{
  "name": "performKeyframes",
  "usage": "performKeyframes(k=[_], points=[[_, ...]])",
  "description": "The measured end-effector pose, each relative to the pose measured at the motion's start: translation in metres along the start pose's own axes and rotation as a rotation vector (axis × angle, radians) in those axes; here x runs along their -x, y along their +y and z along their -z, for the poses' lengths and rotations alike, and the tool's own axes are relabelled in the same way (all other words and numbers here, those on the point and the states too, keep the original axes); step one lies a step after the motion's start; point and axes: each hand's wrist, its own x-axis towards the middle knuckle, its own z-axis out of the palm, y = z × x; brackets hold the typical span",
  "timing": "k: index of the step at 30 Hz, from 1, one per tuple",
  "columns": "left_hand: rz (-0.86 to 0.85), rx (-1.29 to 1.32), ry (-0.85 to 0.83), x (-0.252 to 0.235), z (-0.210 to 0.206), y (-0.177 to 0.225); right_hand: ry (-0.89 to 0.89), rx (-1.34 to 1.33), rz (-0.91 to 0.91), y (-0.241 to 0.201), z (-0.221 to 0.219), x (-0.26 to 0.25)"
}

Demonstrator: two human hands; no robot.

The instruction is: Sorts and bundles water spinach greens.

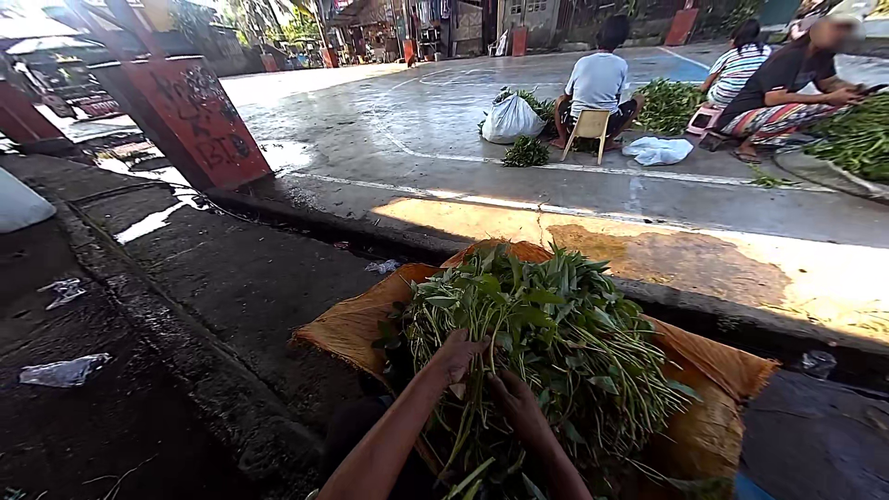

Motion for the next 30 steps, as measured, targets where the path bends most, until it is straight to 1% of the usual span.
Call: performKeyframes(k=[1, 3, 5, 7, 8, 9, 11, 14, 15, 16, 17, 19, 20, 21, 22, 23, 25, 26, 27, 29, 30], points=[[0.025, 0.021, -0.027, 0.000, 0.001, 0.001, -0.004, -0.094, -0.008, 0.000, -0.001, -0.002], [0.046, 0.005, -0.019, 0.001, 0.000, -0.001, 0.008, -0.168, -0.021, 0.001, -0.004, -0.001], [0.046, -0.041, 0.023, 0.001, -0.004, -0.008, 0.055, -0.098, -0.054, 0.007, -0.009, 0.003], [0.042, -0.099, 0.059, 0.003, -0.008, -0.015, 0.084, 0.116, -0.155, 0.016, -0.010, 0.012], [0.022, -0.112, 0.089, 0.003, -0.009, -0.016, 0.055, 0.246, -0.231, 0.020, -0.010, 0.020], [-0.010, -0.101, 0.137, 0.001, -0.007, -0.014, -0.013, 0.370, -0.320, 0.024, -0.010, 0.029], [-0.065, -0.056, 0.216, -0.003, 0.003, -0.006, -0.127, 0.517, -0.422, 0.047, -0.015, 0.053], [-0.076, 0.024, 0.213, -0.005, 0.015, 0.001, -0.314, 0.695, -0.422, 0.070, -0.001, 0.075], [-0.075, 0.055, 0.198, -0.003, 0.016, 0.003, -0.366, 0.722, -0.402, 0.068, 0.006, 0.078], [-0.070, 0.075, 0.184, -0.001, 0.017, 0.006, -0.362, 0.721, -0.365, 0.063, 0.013, 0.077], [-0.056, 0.099, 0.165, 0.001, 0.018, 0.009, -0.277, 0.685, -0.279, 0.058, 0.020, 0.075], [-0.023, 0.161, 0.143, 0.004, 0.020, 0.015, 0.055, 0.607, -0.018, 0.048, 0.026, 0.067], [-0.009, 0.196, 0.135, 0.005, 0.020, 0.017, 0.224, 0.605, 0.078, 0.044, 0.026, 0.059], [-0.001, 0.224, 0.124, 0.007, 0.021, 0.019, 0.335, 0.635, 0.105, 0.039, 0.027, 0.050], [-0.005, 0.242, 0.115, 0.008, 0.022, 0.018, 0.381, 0.706, 0.067, 0.035, 0.030, 0.041], [-0.014, 0.258, 0.109, 0.008, 0.022, 0.017, 0.363, 0.782, -0.031, 0.032, 0.033, 0.033], [-0.024, 0.289, 0.115, 0.010, 0.019, 0.014, 0.260, 0.896, -0.249, 0.027, 0.041, 0.020], [-0.027, 0.302, 0.125, 0.010, 0.017, 0.012, 0.251, 0.913, -0.285, 0.026, 0.046, 0.016], [-0.032, 0.311, 0.134, 0.009, 0.016, 0.010, 0.290, 0.886, -0.258, 0.025, 0.050, 0.014], [-0.054, 0.304, 0.135, 0.006, 0.016, 0.008, 0.400, 0.798, -0.127, 0.021, 0.058, 0.012], [-0.066, 0.294, 0.131, 0.005, 0.016, 0.006, 0.400, 0.784, -0.106, 0.019, 0.060, 0.011]])
